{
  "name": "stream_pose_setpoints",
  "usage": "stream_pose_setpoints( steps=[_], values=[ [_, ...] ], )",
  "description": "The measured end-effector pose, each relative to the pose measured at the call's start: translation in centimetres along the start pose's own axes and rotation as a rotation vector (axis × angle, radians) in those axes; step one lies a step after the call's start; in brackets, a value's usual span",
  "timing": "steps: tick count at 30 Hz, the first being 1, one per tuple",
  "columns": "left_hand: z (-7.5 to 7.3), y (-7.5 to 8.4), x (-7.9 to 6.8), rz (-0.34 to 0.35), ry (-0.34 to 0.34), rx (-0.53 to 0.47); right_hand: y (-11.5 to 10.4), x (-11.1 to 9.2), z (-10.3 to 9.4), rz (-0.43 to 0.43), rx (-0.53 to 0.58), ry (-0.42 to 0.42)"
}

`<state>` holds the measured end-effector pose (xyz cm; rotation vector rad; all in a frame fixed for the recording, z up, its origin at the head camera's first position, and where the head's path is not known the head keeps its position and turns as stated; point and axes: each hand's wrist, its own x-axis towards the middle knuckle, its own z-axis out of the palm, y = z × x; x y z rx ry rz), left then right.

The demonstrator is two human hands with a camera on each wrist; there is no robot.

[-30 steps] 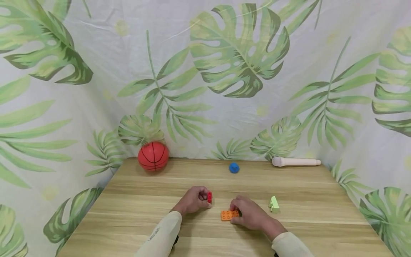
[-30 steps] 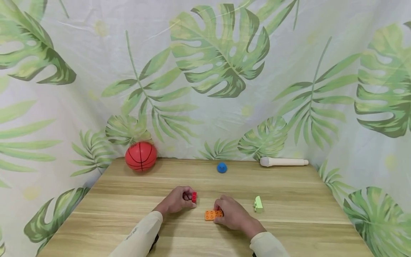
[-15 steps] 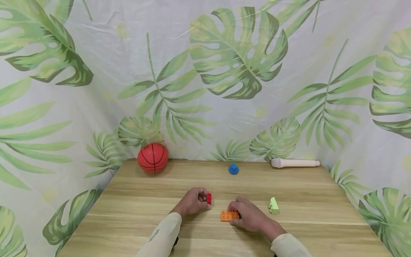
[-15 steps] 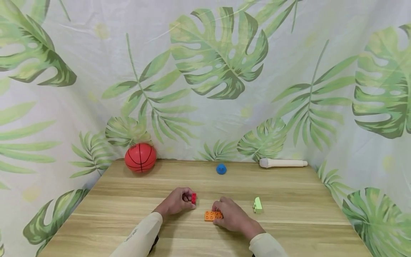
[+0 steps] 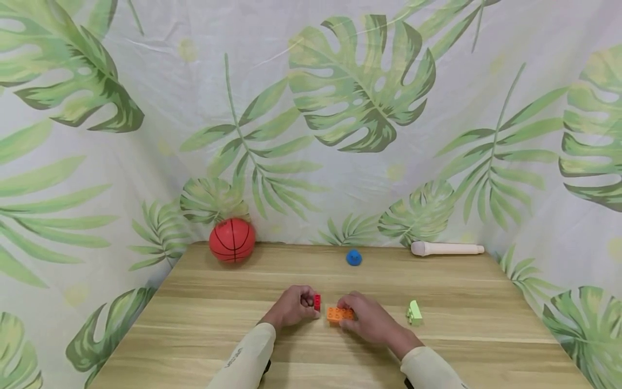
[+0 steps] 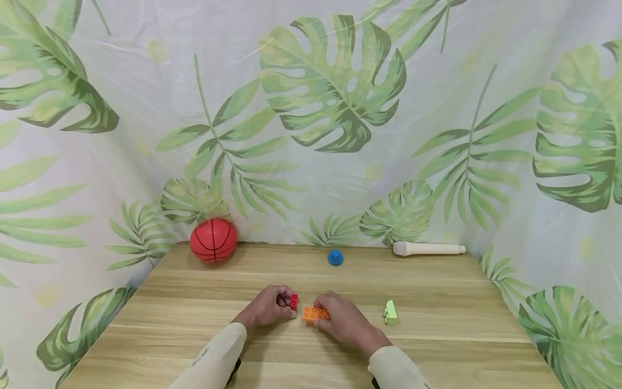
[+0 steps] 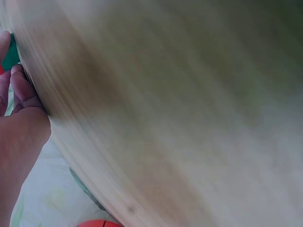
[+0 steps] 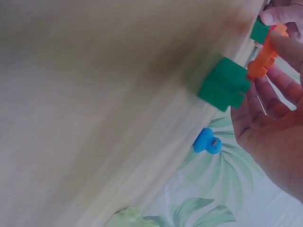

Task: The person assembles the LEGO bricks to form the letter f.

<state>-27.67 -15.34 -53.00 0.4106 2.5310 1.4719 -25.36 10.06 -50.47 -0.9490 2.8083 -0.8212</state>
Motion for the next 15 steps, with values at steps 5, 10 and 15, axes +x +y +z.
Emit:
stream_pose_setpoints(
  steps=[5,10,15],
  values=[
    [-0.1,-0.1,0.0,0.014,-0.006,0.001,-0.9,1.5,0.0,-0.053,0.010,0.099],
    [-0.2,0.1,0.0,0.015,-0.023,0.021,-1.7,2.8,0.3,-0.080,0.048,0.141],
    [-0.2,0.4,-0.1,-0.006,-0.031,0.057,-2.3,3.8,0.7,-0.076,0.062,0.124]
  ],
)
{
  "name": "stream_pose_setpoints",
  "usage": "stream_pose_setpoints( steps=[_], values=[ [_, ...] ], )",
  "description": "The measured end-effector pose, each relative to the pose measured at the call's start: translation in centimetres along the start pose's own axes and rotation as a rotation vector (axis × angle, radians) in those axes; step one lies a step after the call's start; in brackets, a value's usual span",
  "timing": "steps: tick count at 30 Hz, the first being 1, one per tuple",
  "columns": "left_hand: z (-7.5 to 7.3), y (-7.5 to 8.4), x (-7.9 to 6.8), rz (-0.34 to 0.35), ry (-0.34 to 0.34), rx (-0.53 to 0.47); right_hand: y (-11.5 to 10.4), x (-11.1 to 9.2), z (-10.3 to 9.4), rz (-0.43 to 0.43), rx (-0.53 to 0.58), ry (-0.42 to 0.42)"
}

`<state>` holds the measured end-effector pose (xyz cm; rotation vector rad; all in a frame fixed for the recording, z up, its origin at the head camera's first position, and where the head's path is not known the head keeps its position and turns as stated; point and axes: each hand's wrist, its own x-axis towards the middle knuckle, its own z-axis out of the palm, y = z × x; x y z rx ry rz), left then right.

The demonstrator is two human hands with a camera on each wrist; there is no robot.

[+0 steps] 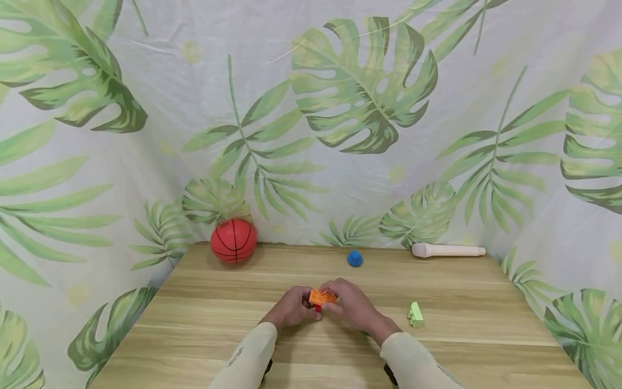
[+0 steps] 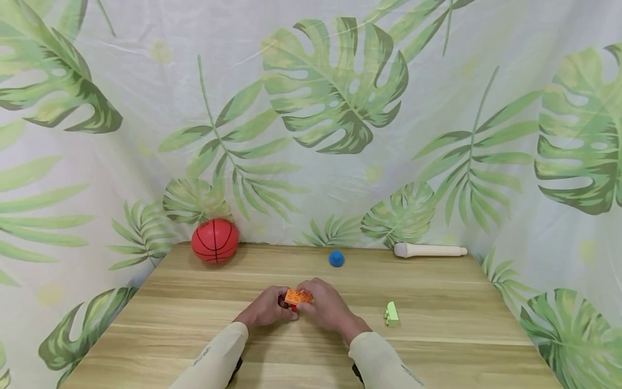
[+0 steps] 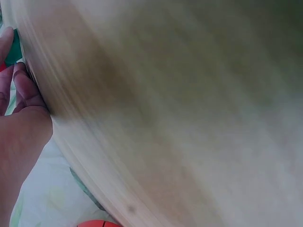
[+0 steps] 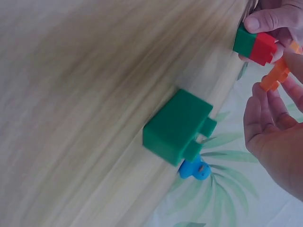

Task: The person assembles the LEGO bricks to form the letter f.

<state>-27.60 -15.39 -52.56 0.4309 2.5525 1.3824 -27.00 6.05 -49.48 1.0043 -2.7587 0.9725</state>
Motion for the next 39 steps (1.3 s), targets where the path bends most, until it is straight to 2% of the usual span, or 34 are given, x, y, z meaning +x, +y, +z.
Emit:
stream_pose_setpoints(
  steps=[13,28,33,39],
  values=[
    [0.4,0.0,0.1,0.023,0.006,0.009,0.0,0.5,-0.2,0.049,-0.036,-0.035],
    [0.2,0.0,0.1,0.026,0.016,0.009,-0.8,1.1,-0.1,-0.010,-0.220,-0.023],
    [0.1,0.0,0.2,0.017,0.013,0.014,-0.4,1.3,0.0,-0.016,-0.217,-0.031],
    [-0.3,-0.2,0.0,0.050,-0.017,0.028,-0.1,1.4,0.2,-0.009,-0.172,-0.035]
  ],
)
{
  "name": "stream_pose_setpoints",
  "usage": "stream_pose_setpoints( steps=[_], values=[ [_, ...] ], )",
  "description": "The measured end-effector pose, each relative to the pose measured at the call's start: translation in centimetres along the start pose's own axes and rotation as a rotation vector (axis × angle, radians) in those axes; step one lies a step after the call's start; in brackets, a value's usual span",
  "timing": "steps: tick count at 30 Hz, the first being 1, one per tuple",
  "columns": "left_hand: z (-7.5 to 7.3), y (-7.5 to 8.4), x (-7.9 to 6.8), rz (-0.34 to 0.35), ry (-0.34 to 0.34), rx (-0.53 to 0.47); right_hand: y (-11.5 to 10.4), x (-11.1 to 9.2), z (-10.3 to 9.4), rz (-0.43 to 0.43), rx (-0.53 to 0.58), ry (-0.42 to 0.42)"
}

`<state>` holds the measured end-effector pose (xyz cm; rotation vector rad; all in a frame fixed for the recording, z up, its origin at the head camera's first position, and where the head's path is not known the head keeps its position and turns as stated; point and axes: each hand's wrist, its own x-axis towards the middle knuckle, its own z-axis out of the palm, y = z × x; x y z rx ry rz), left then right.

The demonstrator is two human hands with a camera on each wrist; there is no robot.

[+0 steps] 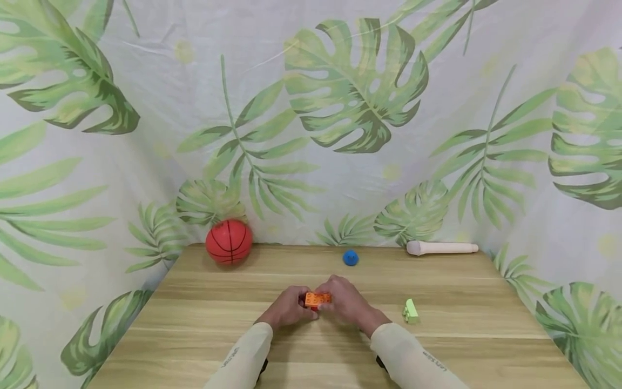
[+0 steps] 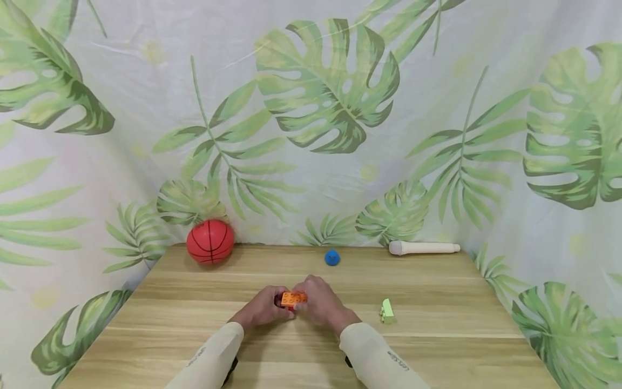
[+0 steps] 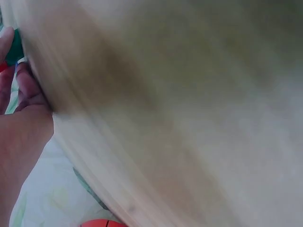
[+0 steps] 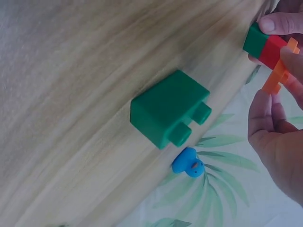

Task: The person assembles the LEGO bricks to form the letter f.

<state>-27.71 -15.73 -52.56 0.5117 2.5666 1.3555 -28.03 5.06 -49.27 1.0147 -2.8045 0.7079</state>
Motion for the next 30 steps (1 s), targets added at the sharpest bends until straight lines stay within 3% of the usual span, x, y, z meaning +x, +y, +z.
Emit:
stream_pose_setpoints(
  steps=[3,9,18,25,30],
  values=[
    [-0.6,-0.2,-0.4,0.016,-0.004,-0.023,-0.1,0.1,0.3,-0.007,0.012,0.001],
    [-1.5,0.3,-0.6,0.013,0.052,-0.088,-0.3,0.2,-0.3,0.019,0.065,-0.009],
    [-1.5,-0.1,0.3,0.055,0.030,-0.052,-0.2,0.3,-0.9,0.137,0.151,-0.024],
    [-1.9,-0.1,0.5,0.086,0.009,-0.024,-0.1,0.0,-0.8,0.130,0.151,-0.035],
    [-2.1,0.0,0.5,0.087,-0.006,-0.018,0.9,-1.4,-1.7,0.133,0.182,-0.058]
  ],
)
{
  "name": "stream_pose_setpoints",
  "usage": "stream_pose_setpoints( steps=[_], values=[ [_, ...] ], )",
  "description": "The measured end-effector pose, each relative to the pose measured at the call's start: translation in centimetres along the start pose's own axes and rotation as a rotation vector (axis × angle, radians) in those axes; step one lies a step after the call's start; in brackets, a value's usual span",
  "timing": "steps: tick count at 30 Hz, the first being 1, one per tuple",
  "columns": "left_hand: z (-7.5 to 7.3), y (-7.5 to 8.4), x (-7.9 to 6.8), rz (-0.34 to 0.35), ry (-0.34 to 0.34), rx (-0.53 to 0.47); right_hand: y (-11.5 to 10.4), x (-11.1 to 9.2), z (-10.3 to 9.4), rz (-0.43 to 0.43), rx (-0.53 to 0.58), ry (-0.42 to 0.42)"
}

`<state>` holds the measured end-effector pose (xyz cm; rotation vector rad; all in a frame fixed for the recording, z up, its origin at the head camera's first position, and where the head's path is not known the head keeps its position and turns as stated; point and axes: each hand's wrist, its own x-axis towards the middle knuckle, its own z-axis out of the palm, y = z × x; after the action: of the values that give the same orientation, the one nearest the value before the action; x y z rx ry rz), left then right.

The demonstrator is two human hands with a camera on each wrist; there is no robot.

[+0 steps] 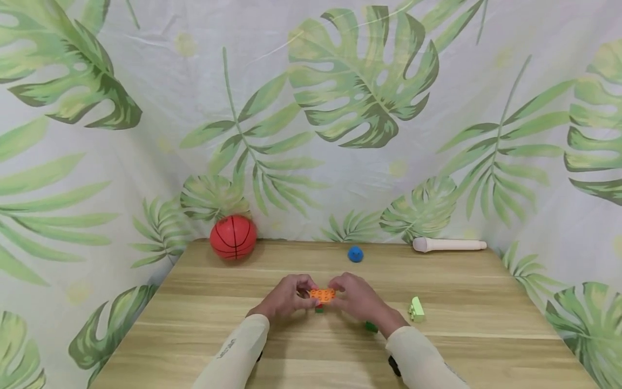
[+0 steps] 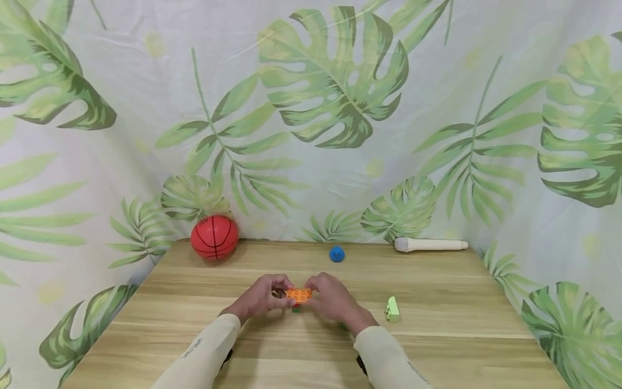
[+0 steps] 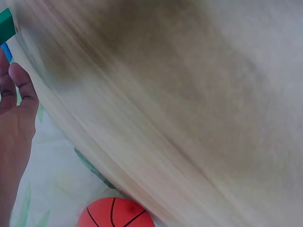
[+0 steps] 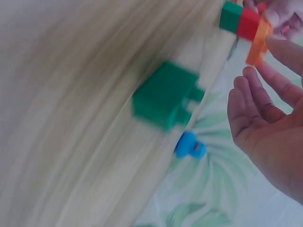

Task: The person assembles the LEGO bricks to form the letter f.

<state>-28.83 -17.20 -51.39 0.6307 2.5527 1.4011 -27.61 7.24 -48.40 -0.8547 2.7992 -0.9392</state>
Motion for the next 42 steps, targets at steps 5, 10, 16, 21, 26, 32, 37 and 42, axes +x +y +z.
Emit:
stream_pose_setpoints(
  steps=[5,10,16,21,26,32,37,42],
  values=[
    [0.0,0.1,0.0,0.000,0.001,0.005,2.3,-3.0,-2.1,0.039,0.018,0.003],
    [-0.1,0.0,-0.1,-0.005,-0.002,0.006,4.8,-6.1,-3.8,-0.021,0.076,-0.111],
    [-0.3,-0.1,-0.2,-0.013,-0.004,0.002,6.2,-7.8,-4.4,-0.090,0.260,-0.276],
    [-0.3,-0.3,-0.1,-0.004,-0.006,-0.015,6.6,-8.1,-4.1,-0.088,0.275,-0.304],
    [-0.1,-0.2,-0.1,-0.009,-0.010,-0.027,6.6,-8.5,-3.7,-0.079,0.224,-0.252],
    [-0.1,-0.3,-0.2,-0.008,0.001,-0.026,6.7,-8.9,-3.2,-0.059,0.183,-0.181],
    [0.1,-0.6,-0.2,0.003,0.005,-0.036,7.1,-9.0,-2.9,-0.049,0.193,-0.161],
    [0.2,-0.6,-0.3,0.001,0.005,-0.032,7.2,-9.0,-2.9,-0.041,0.225,-0.157]
  ],
)
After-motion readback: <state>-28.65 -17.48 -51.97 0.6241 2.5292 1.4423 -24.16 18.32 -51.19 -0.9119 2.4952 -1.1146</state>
